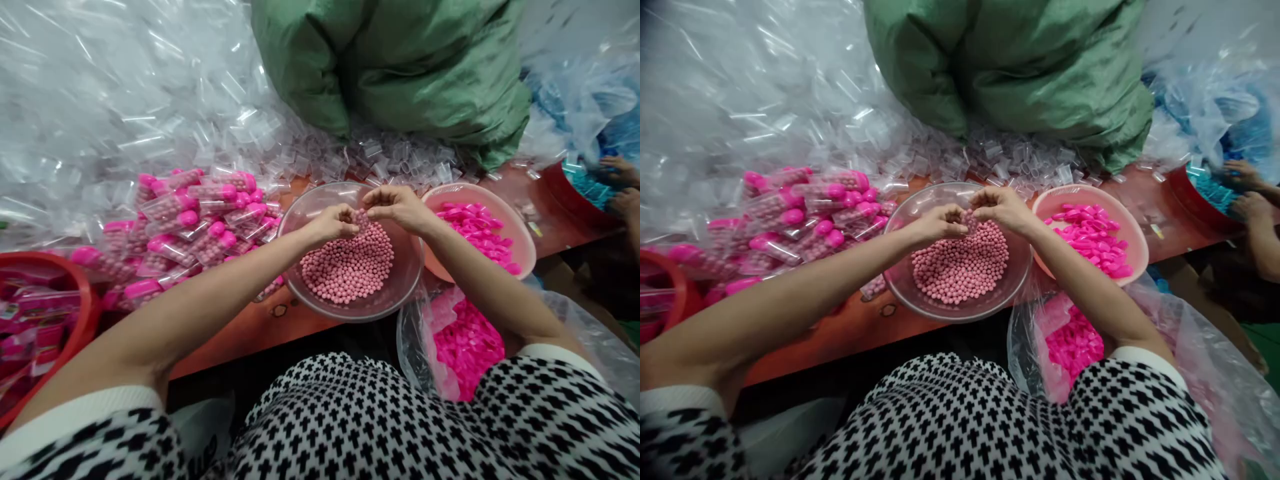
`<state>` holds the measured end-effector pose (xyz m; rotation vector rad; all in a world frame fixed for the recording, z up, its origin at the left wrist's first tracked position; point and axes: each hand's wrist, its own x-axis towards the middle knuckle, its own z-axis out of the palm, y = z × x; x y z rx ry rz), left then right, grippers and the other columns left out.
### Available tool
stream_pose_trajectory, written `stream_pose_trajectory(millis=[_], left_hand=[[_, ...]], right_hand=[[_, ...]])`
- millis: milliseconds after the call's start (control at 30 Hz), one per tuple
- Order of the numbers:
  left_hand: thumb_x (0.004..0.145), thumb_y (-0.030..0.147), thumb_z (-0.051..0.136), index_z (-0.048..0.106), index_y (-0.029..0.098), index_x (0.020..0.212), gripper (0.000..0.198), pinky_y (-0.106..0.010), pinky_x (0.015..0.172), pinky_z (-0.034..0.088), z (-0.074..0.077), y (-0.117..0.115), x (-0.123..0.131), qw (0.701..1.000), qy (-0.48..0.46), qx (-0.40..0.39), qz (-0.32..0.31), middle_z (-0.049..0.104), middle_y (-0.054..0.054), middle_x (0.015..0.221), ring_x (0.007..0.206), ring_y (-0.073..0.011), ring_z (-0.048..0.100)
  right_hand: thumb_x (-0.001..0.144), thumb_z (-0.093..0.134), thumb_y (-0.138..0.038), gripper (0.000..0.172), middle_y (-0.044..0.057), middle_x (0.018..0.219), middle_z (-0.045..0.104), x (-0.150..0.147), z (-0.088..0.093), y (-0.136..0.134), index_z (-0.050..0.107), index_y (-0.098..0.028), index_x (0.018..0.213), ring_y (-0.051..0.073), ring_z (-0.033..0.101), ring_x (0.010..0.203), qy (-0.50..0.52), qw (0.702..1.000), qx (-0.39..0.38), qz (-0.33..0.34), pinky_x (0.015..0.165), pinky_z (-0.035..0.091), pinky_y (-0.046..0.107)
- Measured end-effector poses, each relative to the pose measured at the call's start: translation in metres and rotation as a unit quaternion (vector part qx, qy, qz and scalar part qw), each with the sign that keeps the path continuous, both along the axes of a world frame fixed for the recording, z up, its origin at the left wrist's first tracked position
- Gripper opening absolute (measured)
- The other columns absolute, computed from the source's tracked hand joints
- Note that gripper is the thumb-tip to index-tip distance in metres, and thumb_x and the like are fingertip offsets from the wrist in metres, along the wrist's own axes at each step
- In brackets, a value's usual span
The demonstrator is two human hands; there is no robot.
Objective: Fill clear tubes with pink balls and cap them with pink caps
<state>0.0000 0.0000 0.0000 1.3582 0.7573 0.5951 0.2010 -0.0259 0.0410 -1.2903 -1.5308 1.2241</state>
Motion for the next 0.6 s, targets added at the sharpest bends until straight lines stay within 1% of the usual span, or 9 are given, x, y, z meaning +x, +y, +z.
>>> stream_pose_trajectory(millis=[67, 133, 200, 267, 333, 400, 467, 600], left_hand=[[0.066, 0.006, 0.075, 0.057, 0.016, 0.080, 0.025, -0.028, 0.072, 0.054, 0.007, -0.005, -0.003, 0.996, -0.071, -0.054, 0.015, 0.062, 0.003, 0.071, 0.066, -0.0107, 0.062], [0.066, 0.007, 0.077, 0.058, 0.016, 0.084, 0.027, -0.029, 0.072, 0.054, 0.011, -0.010, -0.007, 0.994, -0.091, -0.052, 0.030, 0.062, 0.003, 0.072, 0.067, -0.0108, 0.062], [0.066, 0.009, 0.078, 0.062, 0.015, 0.091, 0.031, -0.030, 0.074, 0.055, 0.013, -0.014, -0.012, 0.994, -0.093, -0.036, 0.045, 0.063, 0.002, 0.076, 0.070, -0.0117, 0.062], [0.066, 0.013, 0.078, 0.067, 0.015, 0.100, 0.036, -0.033, 0.078, 0.056, 0.013, -0.019, -0.018, 0.994, -0.092, -0.022, 0.052, 0.066, 0.000, 0.084, 0.076, -0.0133, 0.063], [0.066, 0.018, 0.079, 0.071, 0.015, 0.104, 0.039, -0.036, 0.083, 0.056, 0.014, -0.023, -0.023, 0.994, -0.096, -0.021, 0.048, 0.068, -0.002, 0.093, 0.080, -0.0146, 0.064], [0.065, 0.022, 0.081, 0.073, 0.015, 0.103, 0.039, -0.036, 0.083, 0.056, 0.015, -0.027, -0.027, 0.994, -0.102, -0.030, 0.040, 0.070, -0.003, 0.094, 0.080, -0.0148, 0.064], [0.062, 0.023, 0.084, 0.074, 0.015, 0.100, 0.040, -0.033, 0.080, 0.056, 0.017, -0.030, -0.031, 0.992, -0.113, -0.044, 0.041, 0.071, -0.003, 0.090, 0.079, -0.0143, 0.065], [0.057, 0.028, 0.091, 0.075, 0.014, 0.092, 0.040, -0.029, 0.075, 0.055, 0.019, -0.033, -0.037, 0.989, -0.126, -0.068, 0.047, 0.071, -0.002, 0.081, 0.075, -0.0137, 0.065]], right_hand=[[0.061, 0.085, -0.024, 0.027, 0.000, 0.079, 0.074, 0.003, 0.009, -0.005, 0.074, -0.017, 0.084, 0.014, 0.065, 0.072, 0.023, 0.999, 0.025, -0.017, 0.071, 0.056, 0.029], [0.062, 0.085, -0.027, 0.025, 0.001, 0.078, 0.074, 0.004, 0.014, -0.009, 0.074, -0.017, 0.082, 0.014, 0.065, 0.072, 0.016, 0.999, 0.040, -0.020, 0.070, 0.056, 0.030], [0.066, 0.083, -0.030, 0.024, 0.002, 0.080, 0.074, 0.002, 0.016, -0.012, 0.075, -0.017, 0.084, 0.015, 0.065, 0.073, -0.006, 0.999, 0.051, -0.008, 0.071, 0.056, 0.031], [0.071, 0.083, -0.035, 0.026, 0.004, 0.091, 0.076, -0.001, 0.018, -0.015, 0.076, -0.019, 0.091, 0.017, 0.066, 0.080, -0.039, 0.996, 0.078, 0.014, 0.079, 0.057, 0.034], [0.075, 0.082, -0.038, 0.026, 0.005, 0.103, 0.076, -0.005, 0.020, -0.018, 0.078, -0.023, 0.096, 0.020, 0.068, 0.092, -0.084, 0.988, 0.126, 0.044, 0.090, 0.056, 0.038], [0.080, 0.079, -0.040, 0.022, 0.005, 0.108, 0.077, -0.008, 0.023, -0.020, 0.079, -0.026, 0.096, 0.022, 0.068, 0.100, -0.129, 0.974, 0.167, 0.076, 0.098, 0.053, 0.041], [0.086, 0.072, -0.041, 0.019, 0.004, 0.107, 0.078, -0.011, 0.025, -0.021, 0.079, -0.027, 0.098, 0.024, 0.068, 0.103, -0.157, 0.965, 0.186, 0.102, 0.101, 0.051, 0.042], [0.090, 0.066, -0.036, 0.023, 0.005, 0.109, 0.078, -0.018, 0.028, -0.024, 0.079, -0.026, 0.106, 0.023, 0.069, 0.103, -0.179, 0.953, 0.199, 0.144, 0.098, 0.052, 0.040]])
